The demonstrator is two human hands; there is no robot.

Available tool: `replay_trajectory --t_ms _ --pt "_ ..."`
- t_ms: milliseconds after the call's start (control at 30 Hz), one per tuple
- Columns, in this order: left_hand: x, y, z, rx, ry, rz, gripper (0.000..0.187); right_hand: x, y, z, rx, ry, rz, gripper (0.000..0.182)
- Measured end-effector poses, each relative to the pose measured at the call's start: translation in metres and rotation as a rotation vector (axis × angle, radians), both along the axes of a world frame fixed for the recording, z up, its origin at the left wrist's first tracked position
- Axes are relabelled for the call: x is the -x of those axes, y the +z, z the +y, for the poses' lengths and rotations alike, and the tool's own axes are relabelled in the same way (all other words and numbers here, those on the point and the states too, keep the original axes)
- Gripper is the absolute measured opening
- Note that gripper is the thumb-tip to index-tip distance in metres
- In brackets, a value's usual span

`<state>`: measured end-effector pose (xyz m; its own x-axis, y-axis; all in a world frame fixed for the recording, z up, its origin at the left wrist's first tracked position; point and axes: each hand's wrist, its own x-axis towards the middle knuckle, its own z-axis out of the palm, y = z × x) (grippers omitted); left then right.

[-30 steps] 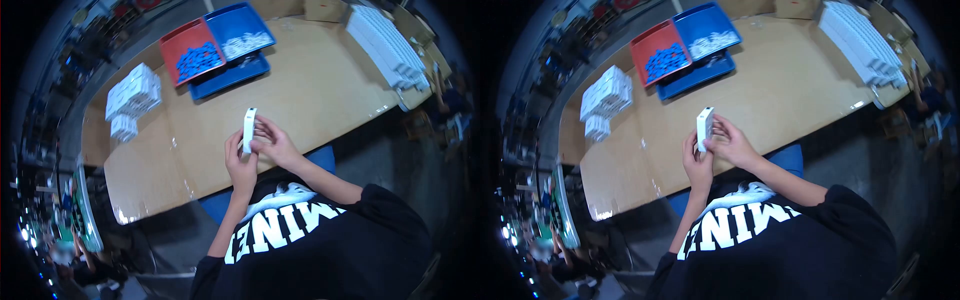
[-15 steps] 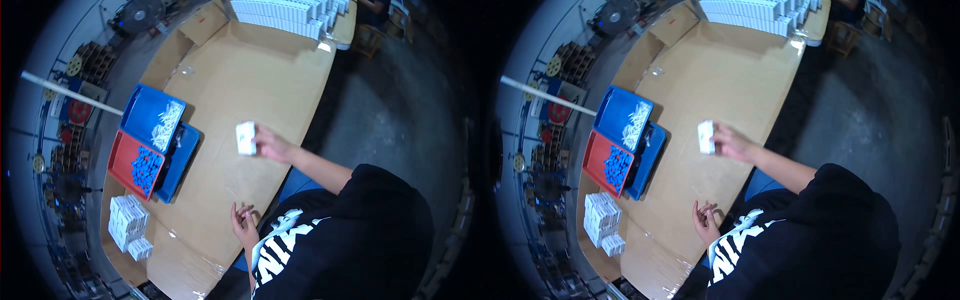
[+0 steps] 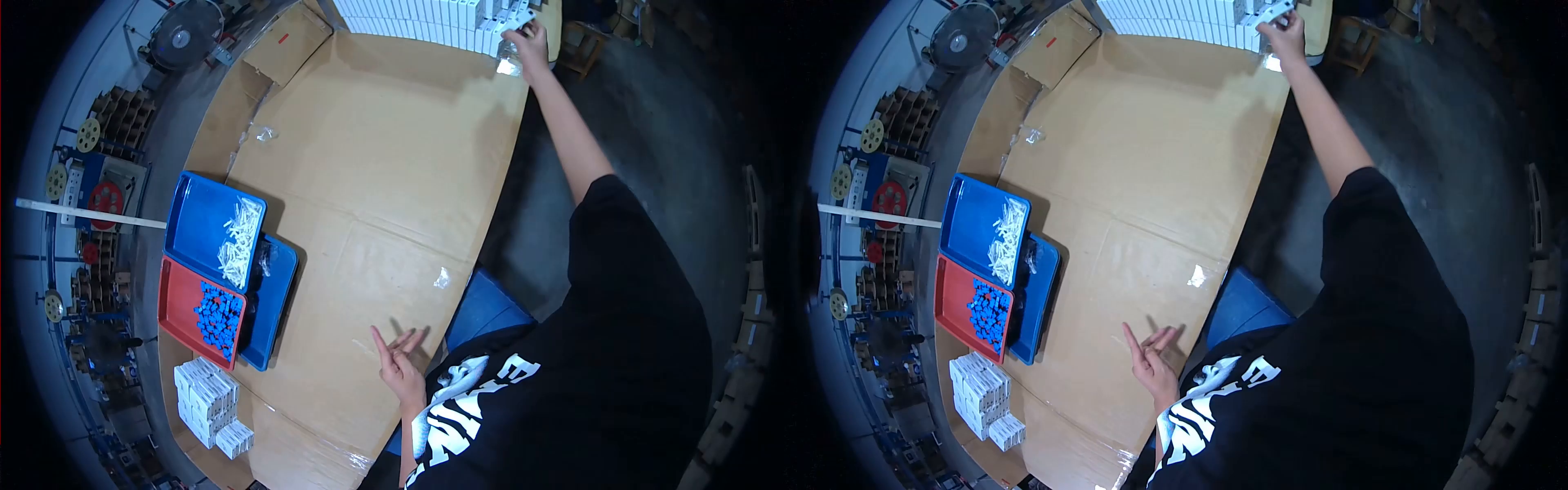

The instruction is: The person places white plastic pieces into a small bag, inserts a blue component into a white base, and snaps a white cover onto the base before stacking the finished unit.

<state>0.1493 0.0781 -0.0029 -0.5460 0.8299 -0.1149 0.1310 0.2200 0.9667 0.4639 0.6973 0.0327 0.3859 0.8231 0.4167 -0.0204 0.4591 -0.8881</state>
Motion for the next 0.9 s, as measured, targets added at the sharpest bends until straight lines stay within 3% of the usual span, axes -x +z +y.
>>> replay_trajectory --t_ms 33,67,100,133,167,233,300,367,433,500,533,633,667,800,900 --pt "0.003 -0.001 -0.002 0.008 0.009 0.004 0.061 0.0 -0.007 0.021 -0.001 -0.059 -0.171 0.087" --pt "0.005 -0.003 -0.001 -0.032 0.046 0.05 0.062 -0.002 -0.007 0.042 0.0 -0.057 -0.17 0.087" --pt "0.006 -0.004 0.001 -0.069 0.078 0.095 0.063 -0.007 -0.007 0.06 -0.006 0.059 -0.178 0.084" --pt "0.004 0.006 0.004 -0.037 0.091 -0.019 0.067 -0.007 -0.004 0.062 -0.009 0.175 -0.183 0.084" --pt "0.004 0.006 0.008 -0.031 0.09 -0.021 0.067 -0.006 -0.002 0.062 -0.003 0.175 -0.185 0.084" --pt "0.002 0.003 0.017 -0.056 0.012 0.303 0.073 0.002 0.014 0.058 0.224 0.198 -0.208 0.083" --pt "0.005 -0.016 0.018 -0.048 -0.016 0.38 0.075 0.007 0.017 0.062 0.148 0.272 -0.201 0.08" --pt "0.007 -0.024 0.02 -0.044 -0.042 0.46 0.078 0.019 0.042 0.039 0.291 0.171 -0.314 0.077" --pt "0.008 -0.027 0.023 -0.029 -0.037 0.628 0.071 0.02 0.038 0.048 0.284 0.16 -0.327 0.077" --pt "0.009 -0.034 0.023 -0.03 -0.04 0.634 0.069 0.02 0.028 0.054 0.177 0.183 -0.294 0.078" --pt "0.009 -0.035 0.021 -0.021 -0.052 0.645 0.068 -0.005 -0.005 0.097 0.156 -0.025 -0.655 0.091" --pt "0.008 -0.032 0.023 0.027 -0.023 0.619 0.063 0.0 -0.015 0.09 0.163 -0.061 -0.704 0.089" --pt "0.007 -0.033 0.026 0.02 -0.02 0.615 0.063 0.004 -0.023 0.095 0.13 -0.151 -0.713 0.08" --pt "0.005 -0.031 0.024 0.047 -0.035 0.627 0.064 0.014 -0.02 0.075 0.182 -0.123 -0.677 0.079" --pt "0.007 -0.029 0.025 0.06 -0.039 0.635 0.066 0.024 -0.017 0.071 0.072 -0.228 -0.744 0.078"
